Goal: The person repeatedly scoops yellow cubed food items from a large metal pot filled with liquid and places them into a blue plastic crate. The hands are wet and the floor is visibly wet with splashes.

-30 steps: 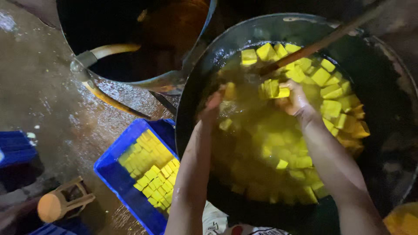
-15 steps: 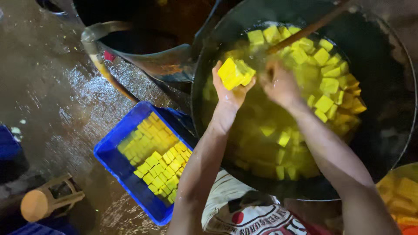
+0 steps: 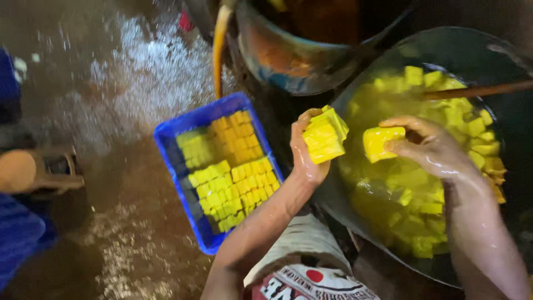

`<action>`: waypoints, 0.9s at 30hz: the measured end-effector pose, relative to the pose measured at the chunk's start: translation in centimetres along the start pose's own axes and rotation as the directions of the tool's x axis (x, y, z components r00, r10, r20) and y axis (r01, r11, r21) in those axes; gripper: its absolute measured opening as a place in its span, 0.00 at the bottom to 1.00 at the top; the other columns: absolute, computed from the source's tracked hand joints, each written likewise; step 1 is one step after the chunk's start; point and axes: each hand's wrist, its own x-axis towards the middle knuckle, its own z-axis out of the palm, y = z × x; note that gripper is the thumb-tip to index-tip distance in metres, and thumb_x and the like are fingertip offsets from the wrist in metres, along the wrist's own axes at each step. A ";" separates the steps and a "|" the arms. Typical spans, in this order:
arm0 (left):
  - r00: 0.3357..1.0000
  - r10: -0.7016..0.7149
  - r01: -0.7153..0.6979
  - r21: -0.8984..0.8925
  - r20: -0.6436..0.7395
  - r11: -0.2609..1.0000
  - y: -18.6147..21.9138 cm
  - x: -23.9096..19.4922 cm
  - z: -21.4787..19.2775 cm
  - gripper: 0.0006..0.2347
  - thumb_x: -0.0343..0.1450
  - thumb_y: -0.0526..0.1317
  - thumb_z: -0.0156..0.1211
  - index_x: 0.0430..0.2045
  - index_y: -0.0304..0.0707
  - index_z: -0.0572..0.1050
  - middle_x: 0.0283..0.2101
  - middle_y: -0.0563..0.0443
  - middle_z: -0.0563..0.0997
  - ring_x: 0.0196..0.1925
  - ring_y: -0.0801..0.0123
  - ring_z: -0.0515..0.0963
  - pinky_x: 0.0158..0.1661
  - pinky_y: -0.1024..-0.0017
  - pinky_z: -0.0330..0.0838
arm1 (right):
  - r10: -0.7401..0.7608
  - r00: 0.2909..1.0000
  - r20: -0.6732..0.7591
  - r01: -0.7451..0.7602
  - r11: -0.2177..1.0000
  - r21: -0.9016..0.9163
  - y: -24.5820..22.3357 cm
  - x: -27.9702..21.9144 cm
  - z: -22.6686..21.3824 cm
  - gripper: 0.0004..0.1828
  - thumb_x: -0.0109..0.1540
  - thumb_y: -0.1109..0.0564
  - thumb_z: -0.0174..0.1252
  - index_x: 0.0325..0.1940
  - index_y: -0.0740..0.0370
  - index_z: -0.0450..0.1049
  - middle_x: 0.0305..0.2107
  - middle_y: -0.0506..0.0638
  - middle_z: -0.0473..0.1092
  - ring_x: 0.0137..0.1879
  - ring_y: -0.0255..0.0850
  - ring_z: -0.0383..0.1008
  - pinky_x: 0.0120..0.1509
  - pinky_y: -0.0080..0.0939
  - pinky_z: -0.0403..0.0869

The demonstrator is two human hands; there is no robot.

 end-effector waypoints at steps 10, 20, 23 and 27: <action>0.954 0.216 -0.245 -0.131 -0.207 0.961 5.6 -2.2 -13.3 0.21 0.80 0.55 0.44 0.64 0.47 0.68 0.56 0.48 0.76 0.57 0.62 0.77 0.57 0.64 0.74 | -0.477 0.646 0.595 0.619 0.784 -0.044 -8.5 11.4 24.1 0.30 0.57 0.50 0.66 0.59 0.64 0.68 0.57 0.59 0.66 0.67 0.50 0.64 0.71 0.46 0.62; 0.739 0.060 0.194 0.296 -0.671 0.935 8.4 2.0 -37.9 0.25 0.76 0.60 0.33 0.50 0.43 0.72 0.48 0.46 0.79 0.46 0.59 0.76 0.46 0.58 0.71 | 0.610 0.421 0.671 -0.478 0.778 -0.407 20.9 34.6 36.6 0.27 0.66 0.45 0.52 0.60 0.66 0.76 0.46 0.56 0.79 0.48 0.46 0.79 0.56 0.49 0.74; 0.630 0.386 0.209 0.626 -0.674 0.752 9.0 -4.7 -43.1 0.22 0.76 0.52 0.39 0.44 0.33 0.76 0.45 0.42 0.80 0.44 0.60 0.76 0.44 0.60 0.72 | 0.538 0.799 0.269 -0.042 0.496 -0.867 22.7 28.6 42.9 0.33 0.65 0.35 0.54 0.63 0.62 0.74 0.57 0.59 0.69 0.62 0.54 0.66 0.65 0.62 0.63; 0.668 0.615 0.303 0.908 -0.418 0.289 10.6 -9.1 -45.0 0.18 0.77 0.48 0.43 0.41 0.32 0.77 0.44 0.37 0.81 0.46 0.53 0.80 0.49 0.59 0.74 | 0.300 0.950 0.089 -0.092 0.539 -0.837 23.3 22.9 45.0 0.42 0.60 0.26 0.59 0.67 0.57 0.70 0.66 0.65 0.60 0.74 0.62 0.55 0.73 0.69 0.56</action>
